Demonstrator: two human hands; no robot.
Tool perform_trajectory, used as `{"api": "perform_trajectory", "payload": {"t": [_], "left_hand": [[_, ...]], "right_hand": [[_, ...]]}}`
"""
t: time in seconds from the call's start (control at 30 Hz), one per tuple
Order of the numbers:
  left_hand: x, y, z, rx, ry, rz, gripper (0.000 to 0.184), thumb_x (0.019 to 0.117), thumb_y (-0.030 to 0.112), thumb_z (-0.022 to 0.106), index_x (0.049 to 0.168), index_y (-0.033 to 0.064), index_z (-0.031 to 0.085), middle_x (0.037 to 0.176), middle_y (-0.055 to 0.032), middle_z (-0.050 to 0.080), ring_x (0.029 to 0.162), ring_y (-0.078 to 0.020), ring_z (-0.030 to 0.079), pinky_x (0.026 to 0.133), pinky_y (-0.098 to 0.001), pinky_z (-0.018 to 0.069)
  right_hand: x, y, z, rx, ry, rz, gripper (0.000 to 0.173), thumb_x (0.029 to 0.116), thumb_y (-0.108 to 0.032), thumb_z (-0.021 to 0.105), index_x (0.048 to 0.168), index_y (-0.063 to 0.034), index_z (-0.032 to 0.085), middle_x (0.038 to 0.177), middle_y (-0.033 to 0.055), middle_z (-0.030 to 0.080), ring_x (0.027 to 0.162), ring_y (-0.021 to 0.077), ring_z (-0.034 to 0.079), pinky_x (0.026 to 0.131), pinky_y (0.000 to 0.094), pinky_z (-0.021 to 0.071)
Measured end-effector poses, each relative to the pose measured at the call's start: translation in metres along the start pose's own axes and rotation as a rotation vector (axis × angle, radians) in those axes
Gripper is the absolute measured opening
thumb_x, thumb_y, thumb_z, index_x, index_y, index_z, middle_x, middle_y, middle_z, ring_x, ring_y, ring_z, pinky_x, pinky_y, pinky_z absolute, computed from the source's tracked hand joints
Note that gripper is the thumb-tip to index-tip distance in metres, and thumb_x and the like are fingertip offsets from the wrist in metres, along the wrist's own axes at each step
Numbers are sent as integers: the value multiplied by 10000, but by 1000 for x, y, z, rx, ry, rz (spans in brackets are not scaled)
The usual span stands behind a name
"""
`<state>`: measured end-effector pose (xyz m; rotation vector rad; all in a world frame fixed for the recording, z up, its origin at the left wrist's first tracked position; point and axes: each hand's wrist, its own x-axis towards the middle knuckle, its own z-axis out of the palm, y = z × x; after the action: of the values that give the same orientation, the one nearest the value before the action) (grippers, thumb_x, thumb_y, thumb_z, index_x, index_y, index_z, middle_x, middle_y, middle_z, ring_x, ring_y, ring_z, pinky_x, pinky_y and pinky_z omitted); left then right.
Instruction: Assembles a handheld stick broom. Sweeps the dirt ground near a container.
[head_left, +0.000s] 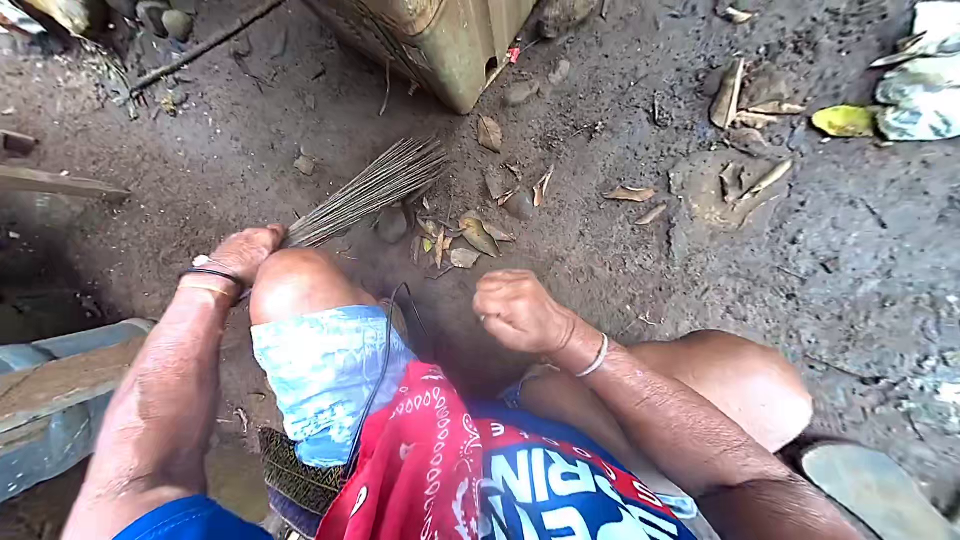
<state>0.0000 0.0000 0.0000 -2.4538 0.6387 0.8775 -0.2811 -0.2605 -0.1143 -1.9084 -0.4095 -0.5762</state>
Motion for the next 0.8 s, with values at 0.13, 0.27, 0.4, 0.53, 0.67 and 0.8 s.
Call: {"api": "perform_trajectory", "payload": {"t": [0.13, 0.27, 0.4, 0.53, 0.67, 0.8], "left_hand": [[-17, -7, -54, 77, -6, -108, 402, 935, 244, 758, 1200, -23, 616, 994, -305, 669, 962, -524, 656, 801, -734, 482], [-17, -5, -78, 60, -17, -211, 456, 995, 279, 697, 1267, -65, 574, 1079, -354, 648, 1057, -556, 629, 884, -744, 459], [3, 23, -61, -128, -2, -312, 517, 1008, 362, 667, 1239, -93, 586, 1140, -371, 634, 1109, -556, 613, 929, -744, 445], [28, 100, -1, -388, -51, -278, 518, 879, 246, 812, 1230, -78, 612, 1106, -306, 676, 1050, -462, 664, 933, -669, 503], [4, 173, 68, -430, -116, -63, 811, 781, 156, 847, 1438, -25, 408, 1041, -288, 677, 941, -446, 692, 817, -649, 553], [-46, 197, 73, -201, -336, 173, 984, 880, 208, 753, 1640, 63, 145, 1101, -274, 673, 1041, -438, 670, 920, -620, 520]], "right_hand": [[1, -1, 4, 40, -224, 78, 270, 924, -101, 467, 748, -5, 648, 704, 125, 640, 711, 274, 674, 644, 420, 533], [10, -7, 0, 3, -709, 371, 457, 1029, -270, 490, 1330, 58, 593, 1216, 250, 638, 1146, 402, 632, 953, 543, 506], [1, -6, 5, -35, -947, 518, 507, 1068, -359, 463, 1318, 71, 564, 1304, 281, 581, 1243, 440, 571, 1018, 584, 456], [-17, -11, 10, 35, -1013, 536, 487, 1078, -349, 460, 1261, 82, 594, 1306, 291, 581, 1254, 453, 559, 1028, 601, 441], [-24, -19, 12, 80, -1099, 541, 505, 1088, -361, 455, 1280, 88, 583, 1333, 296, 567, 1278, 456, 544, 1045, 602, 433], [-16, -22, 10, 102, -1089, 482, 490, 1088, -338, 459, 1265, 103, 578, 1330, 312, 560, 1277, 469, 539, 1037, 607, 435]]}}
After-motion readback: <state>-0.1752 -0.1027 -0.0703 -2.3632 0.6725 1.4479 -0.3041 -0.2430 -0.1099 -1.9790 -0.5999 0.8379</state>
